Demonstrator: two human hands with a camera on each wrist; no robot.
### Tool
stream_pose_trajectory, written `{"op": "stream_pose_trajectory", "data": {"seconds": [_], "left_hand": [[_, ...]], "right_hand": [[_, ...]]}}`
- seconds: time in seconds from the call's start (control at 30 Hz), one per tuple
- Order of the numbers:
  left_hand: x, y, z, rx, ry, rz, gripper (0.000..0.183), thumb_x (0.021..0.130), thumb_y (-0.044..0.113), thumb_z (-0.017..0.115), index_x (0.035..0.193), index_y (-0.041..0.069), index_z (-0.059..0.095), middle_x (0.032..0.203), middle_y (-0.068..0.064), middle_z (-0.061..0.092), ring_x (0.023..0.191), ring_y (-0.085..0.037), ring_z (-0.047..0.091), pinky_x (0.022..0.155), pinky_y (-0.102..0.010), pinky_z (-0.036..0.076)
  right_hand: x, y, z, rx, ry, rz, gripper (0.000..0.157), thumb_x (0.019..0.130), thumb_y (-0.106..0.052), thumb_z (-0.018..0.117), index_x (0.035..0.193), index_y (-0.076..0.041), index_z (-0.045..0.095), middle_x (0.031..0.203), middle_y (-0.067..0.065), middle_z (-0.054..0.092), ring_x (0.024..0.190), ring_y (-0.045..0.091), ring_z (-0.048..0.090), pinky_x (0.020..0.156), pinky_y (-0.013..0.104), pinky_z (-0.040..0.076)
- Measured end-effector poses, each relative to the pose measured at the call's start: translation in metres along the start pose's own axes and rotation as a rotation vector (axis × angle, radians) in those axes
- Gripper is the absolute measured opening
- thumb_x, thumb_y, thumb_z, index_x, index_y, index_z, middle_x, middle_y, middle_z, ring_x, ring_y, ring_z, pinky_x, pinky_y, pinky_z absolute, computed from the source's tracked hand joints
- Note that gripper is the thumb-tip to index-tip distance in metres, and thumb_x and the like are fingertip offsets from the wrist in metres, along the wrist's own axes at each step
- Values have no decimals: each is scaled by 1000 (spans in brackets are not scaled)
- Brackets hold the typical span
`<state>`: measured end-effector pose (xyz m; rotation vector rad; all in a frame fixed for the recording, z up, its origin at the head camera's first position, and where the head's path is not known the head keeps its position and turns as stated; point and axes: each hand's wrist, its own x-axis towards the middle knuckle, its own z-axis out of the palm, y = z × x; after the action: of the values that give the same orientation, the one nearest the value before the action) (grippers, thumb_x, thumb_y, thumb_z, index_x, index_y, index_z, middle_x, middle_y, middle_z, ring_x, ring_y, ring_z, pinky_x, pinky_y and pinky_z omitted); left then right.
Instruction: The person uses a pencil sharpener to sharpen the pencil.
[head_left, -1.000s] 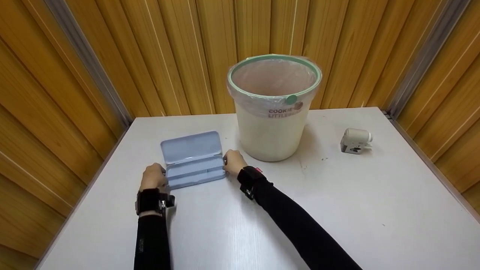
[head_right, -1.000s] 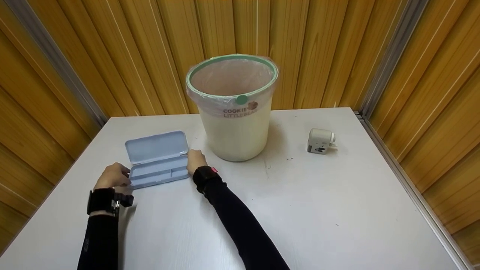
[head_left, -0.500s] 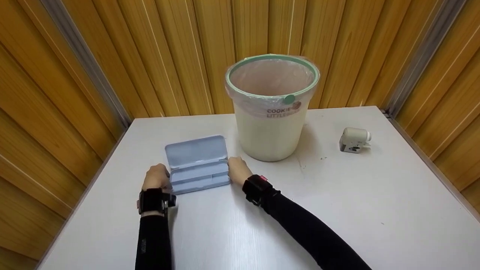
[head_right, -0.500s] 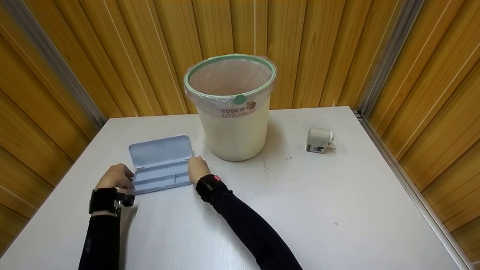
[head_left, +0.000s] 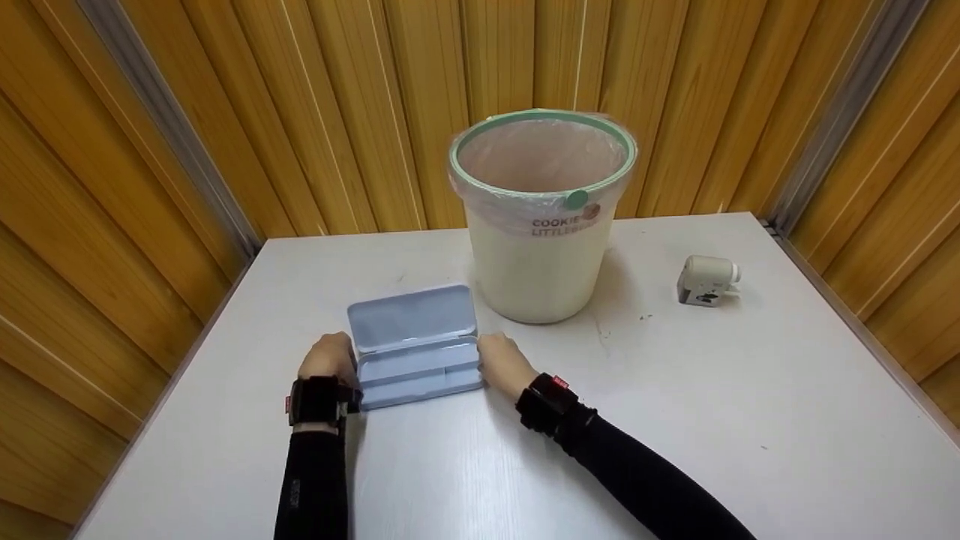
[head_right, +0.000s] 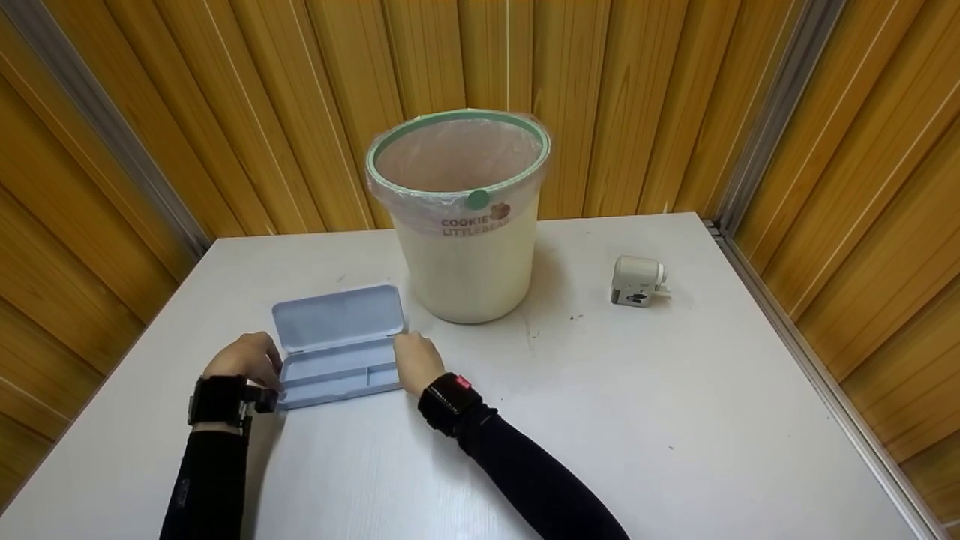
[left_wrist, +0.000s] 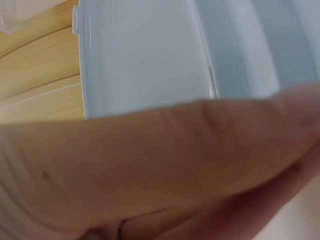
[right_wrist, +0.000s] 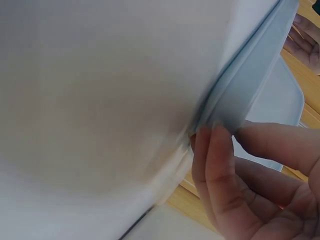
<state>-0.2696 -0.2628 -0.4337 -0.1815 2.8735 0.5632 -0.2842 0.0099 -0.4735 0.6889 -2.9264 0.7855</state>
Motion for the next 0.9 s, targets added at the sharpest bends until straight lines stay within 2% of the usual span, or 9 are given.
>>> {"op": "stream_pose_trajectory", "data": {"seconds": [0.2, 0.33, 0.57, 0.7, 0.9], "left_hand": [[-2, 13, 5, 42, -9, 33, 32, 52, -5, 86, 80, -3, 71, 85, -18, 73, 68, -21, 57, 62, -41, 56], [-2, 22, 7, 43, -37, 52, 27, 53, -8, 84, 77, -3, 72, 80, -14, 73, 66, -20, 57, 59, -38, 55], [-1, 41, 15, 53, -69, 95, 27, 54, -8, 85, 75, -3, 71, 76, -13, 71, 64, -19, 56, 59, -35, 54], [-4, 48, 18, 7, -121, 106, 30, 56, -3, 89, 78, -2, 69, 76, -9, 68, 67, -20, 60, 59, -33, 53], [-4, 56, 24, -60, -173, 144, 32, 58, -1, 89, 83, -1, 68, 79, -7, 67, 72, -21, 63, 65, -33, 53]], "right_hand": [[-20, 10, -6, -2, 10, -16, 5, 77, 9, 69, 79, 5, 68, 80, 20, 70, 75, 29, 68, 65, 45, 55], [-31, 14, -9, -14, 28, -16, 5, 77, 9, 69, 80, 6, 67, 80, 22, 70, 75, 34, 69, 66, 48, 56], [-47, 25, -20, -28, 4, 41, 4, 78, 8, 68, 80, 5, 67, 79, 20, 70, 66, 22, 59, 62, 41, 54], [-55, 32, -25, -42, -6, 66, 6, 79, 6, 69, 75, 3, 65, 75, 18, 68, 63, 22, 61, 59, 39, 54], [-68, 44, -34, -13, -4, 78, 6, 78, 6, 72, 82, 3, 69, 74, 15, 68, 66, 26, 66, 65, 39, 57]]}}
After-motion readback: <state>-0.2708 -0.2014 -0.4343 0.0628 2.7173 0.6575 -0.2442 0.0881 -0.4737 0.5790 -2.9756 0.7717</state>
